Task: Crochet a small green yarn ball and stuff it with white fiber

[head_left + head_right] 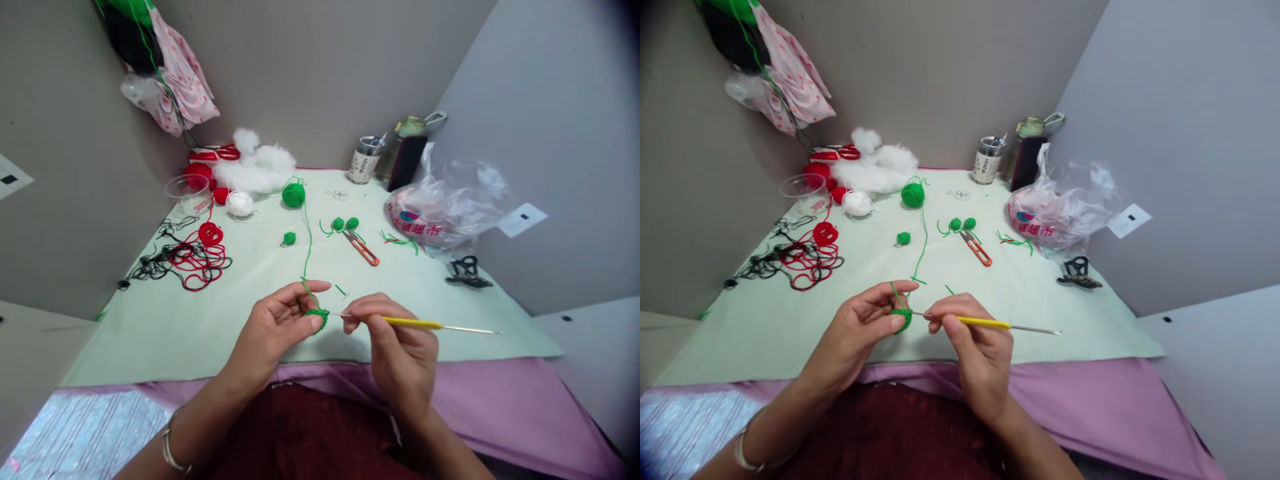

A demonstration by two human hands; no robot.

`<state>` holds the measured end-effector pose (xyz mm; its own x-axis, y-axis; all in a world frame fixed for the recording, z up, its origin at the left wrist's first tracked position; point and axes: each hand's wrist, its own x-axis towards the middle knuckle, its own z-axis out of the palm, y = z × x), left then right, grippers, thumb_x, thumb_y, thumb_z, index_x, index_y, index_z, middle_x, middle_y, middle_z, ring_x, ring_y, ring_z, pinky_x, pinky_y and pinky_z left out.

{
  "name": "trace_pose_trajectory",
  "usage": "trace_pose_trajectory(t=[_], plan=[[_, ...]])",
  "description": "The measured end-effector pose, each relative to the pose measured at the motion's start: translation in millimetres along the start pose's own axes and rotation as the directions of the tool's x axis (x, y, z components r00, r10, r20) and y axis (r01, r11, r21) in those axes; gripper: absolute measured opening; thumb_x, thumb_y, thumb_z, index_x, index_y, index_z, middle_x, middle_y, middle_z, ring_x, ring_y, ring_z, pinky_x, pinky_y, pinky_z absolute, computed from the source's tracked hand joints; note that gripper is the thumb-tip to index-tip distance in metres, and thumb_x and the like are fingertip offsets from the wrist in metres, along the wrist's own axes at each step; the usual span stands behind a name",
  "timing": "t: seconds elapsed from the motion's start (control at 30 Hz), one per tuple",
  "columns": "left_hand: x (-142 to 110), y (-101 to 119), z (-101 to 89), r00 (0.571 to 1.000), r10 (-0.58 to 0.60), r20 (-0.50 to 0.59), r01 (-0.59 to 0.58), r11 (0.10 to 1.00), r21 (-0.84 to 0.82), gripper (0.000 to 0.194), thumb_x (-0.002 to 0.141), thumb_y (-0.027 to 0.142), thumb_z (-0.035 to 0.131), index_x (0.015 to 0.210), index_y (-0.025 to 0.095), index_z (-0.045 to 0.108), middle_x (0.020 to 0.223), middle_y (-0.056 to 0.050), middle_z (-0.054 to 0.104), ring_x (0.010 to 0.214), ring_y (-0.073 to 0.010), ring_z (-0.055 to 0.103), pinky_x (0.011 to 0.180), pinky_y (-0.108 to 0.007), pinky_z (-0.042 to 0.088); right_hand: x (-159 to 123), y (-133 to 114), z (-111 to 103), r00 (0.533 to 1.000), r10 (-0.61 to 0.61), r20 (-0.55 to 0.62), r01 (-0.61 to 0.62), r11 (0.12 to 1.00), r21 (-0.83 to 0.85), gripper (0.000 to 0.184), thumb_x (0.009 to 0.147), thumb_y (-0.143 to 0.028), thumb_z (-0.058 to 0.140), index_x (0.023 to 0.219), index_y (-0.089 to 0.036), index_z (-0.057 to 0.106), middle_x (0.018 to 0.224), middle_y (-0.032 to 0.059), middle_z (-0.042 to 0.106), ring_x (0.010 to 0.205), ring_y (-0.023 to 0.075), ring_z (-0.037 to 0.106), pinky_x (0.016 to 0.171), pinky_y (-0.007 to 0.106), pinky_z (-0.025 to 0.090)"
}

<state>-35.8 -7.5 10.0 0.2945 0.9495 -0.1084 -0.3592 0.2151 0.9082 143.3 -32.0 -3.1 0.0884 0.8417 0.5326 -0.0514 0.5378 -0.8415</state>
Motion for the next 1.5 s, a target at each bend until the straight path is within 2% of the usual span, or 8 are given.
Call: trace_pose_trajectory(t=[0.2, 0.33, 0.53, 0.7, 0.8, 0.93, 1.33, 1.5], plan=[[-2, 7, -0.3, 0.990, 0.137, 0.011, -0.135, 0.957, 0.258, 0.032, 0.083, 0.014, 0.078, 0.112, 0.027, 0.083, 0.086, 0.001, 0.064, 0.085, -0.0116, 0.059, 0.086, -0.024, 0.048, 1, -3, -5, 0.996, 0.089, -0.017, -0.087, 0.992, 0.088, 0.023, 0.102, -0.015, 0.059, 0.101, -0.023, 0.081, 0.088, 0.0031, 0.072, 0.076, 0.0146, 0.065, 0.070, 0.030, 0.053], [-3, 1, 1.6, 0.996, 0.011, 0.083, -0.018, 0.996, 0.085, 0.038, 0.084, 0.020, 0.081, 0.120, 0.031, 0.080, 0.090, 0.001, 0.068, 0.087, -0.0117, 0.062, 0.085, -0.024, 0.049, 4, 4, -1, 0.990, 0.127, 0.057, -0.135, 0.980, 0.150, 0.021, 0.102, -0.019, 0.060, 0.097, -0.024, 0.080, 0.086, 0.0029, 0.072, 0.075, 0.0152, 0.065, 0.066, 0.029, 0.053], [-1, -15, 13.5, 0.998, -0.052, 0.022, 0.054, 0.993, -0.109, 0.042, 0.081, 0.028, 0.088, 0.122, 0.029, 0.079, 0.091, 0.000, 0.070, 0.087, -0.0116, 0.061, 0.082, -0.022, 0.049, -1, 11, 10, 0.996, -0.078, 0.045, 0.085, 0.983, -0.164, 0.025, 0.100, -0.012, 0.061, 0.109, -0.028, 0.078, 0.096, 0.0045, 0.076, 0.092, 0.0194, 0.071, 0.076, 0.032, 0.058], [0, -14, 17.9, 0.985, -0.166, 0.047, 0.172, 0.933, -0.315, 0.048, 0.077, 0.028, 0.090, 0.123, 0.023, 0.078, 0.092, -0.002, 0.070, 0.088, -0.0120, 0.062, 0.086, -0.022, 0.048, -6, 13, 5, 0.930, -0.328, 0.164, 0.365, 0.781, -0.507, 0.035, 0.096, -0.009, 0.066, 0.122, -0.030, 0.076, 0.110, 0.0075, 0.076, 0.098, 0.0220, 0.073, 0.078, 0.035, 0.061], [1, -10, 12.7, 0.963, -0.225, 0.150, 0.267, 0.877, -0.399, 0.044, 0.079, 0.029, 0.088, 0.120, 0.017, 0.080, 0.090, -0.003, 0.068, 0.079, -0.0096, 0.059, 0.080, -0.022, 0.048, -2, 9, 2, 0.975, -0.223, 0.001, 0.212, 0.926, -0.311, 0.025, 0.100, -0.014, 0.060, 0.112, -0.027, 0.078, 0.098, 0.0058, 0.075, 0.083, 0.0193, 0.070, 0.070, 0.034, 0.059], [0, -8, 9.8, 0.985, -0.145, 0.094, 0.169, 0.925, -0.340, 0.034, 0.082, 0.026, 0.085, 0.115, 0.019, 0.082, 0.085, -0.001, 0.068, 0.079, -0.0098, 0.059, 0.080, -0.022, 0.047, 4, 5, 6, 0.997, 0.049, -0.058, -0.043, 0.994, 0.101, 0.023, 0.104, -0.019, 0.057, 0.100, -0.025, 0.079, 0.088, 0.0032, 0.072, 0.068, 0.0149, 0.063, 0.061, 0.030, 0.053], [-1, -10, 15.3, 0.999, -0.044, 0.000, 0.044, 0.988, -0.148, 0.049, 0.080, 0.024, 0.088, 0.127, 0.028, 0.074, 0.086, 0.002, 0.070, 0.084, -0.0123, 0.069, 0.081, -0.024, 0.051, 2, 10, 10, 0.996, 0.089, -0.008, -0.088, 0.995, 0.054, 0.018, 0.101, -0.022, 0.064, 0.099, -0.025, 0.081, 0.090, 0.0038, 0.075, 0.076, 0.0158, 0.064, 0.066, 0.029, 0.053], [-2, -11, 11.2, 0.998, -0.044, 0.043, 0.047, 0.997, -0.068, 0.070, 0.081, 0.025, 0.086, 0.146, 0.024, 0.058, 0.090, -0.001, 0.069, 0.088, -0.0170, 0.069, 0.088, -0.031, 0.052, 8, 12, 9, 0.966, 0.255, 0.042, -0.257, 0.927, 0.274, 0.015, 0.098, -0.032, 0.070, 0.092, -0.024, 0.081, 0.083, 0.0022, 0.071, 0.065, 0.0124, 0.060, 0.060, 0.025, 0.050]])
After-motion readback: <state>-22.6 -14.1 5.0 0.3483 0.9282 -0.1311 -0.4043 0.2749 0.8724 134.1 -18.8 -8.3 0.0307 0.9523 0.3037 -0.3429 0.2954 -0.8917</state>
